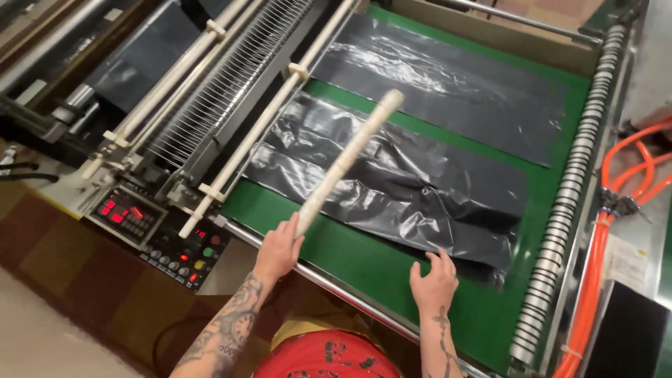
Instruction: The person uses a cylindrical roller to press and smooth black plastic-wrapped sheets on a green conveyor belt. They repeatedly roll over the same areas and adjust the sheets with their hands.
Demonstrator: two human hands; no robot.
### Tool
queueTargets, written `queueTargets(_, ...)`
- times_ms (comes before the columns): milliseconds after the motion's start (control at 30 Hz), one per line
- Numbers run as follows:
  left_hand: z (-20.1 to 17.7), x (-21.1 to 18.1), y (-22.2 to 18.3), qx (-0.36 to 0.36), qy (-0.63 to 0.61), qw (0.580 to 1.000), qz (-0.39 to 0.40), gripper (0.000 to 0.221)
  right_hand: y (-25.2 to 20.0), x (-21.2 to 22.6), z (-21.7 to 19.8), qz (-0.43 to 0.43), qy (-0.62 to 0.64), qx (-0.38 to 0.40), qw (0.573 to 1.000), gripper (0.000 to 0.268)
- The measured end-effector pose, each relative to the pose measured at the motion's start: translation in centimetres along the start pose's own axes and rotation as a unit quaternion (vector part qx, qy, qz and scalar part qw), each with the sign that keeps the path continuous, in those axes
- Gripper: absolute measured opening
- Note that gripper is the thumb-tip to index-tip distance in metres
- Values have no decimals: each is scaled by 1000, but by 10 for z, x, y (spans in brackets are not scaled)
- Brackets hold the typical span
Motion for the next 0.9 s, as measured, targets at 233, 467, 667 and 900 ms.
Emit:
queueTargets(233,-20,4,10,6,-81,981,-175,62,3,-8,7,54,-23,114,992,63)
queueTargets(467,-39,28,103,-120,-27,984,-126,59,4,-15,14,110,-110,255,954,65)
queueTargets(667,9,-24,216,-32,-94,984,-145,63,2,-16,9,87,-128,246,957,58)
queueTargets(900,133,-241,220,126,-309,936,-108,53,2,-15,-1,74,-110,251,959,51)
Point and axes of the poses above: each hand's wrist, its own y-axis towards the middle knuckle, its own z-axis out of the palm, x = y × z, the point moved 1 cm from there along y, towards the middle knuckle, and after that the axes turned 1 degree about y, right-handed, at the moved point
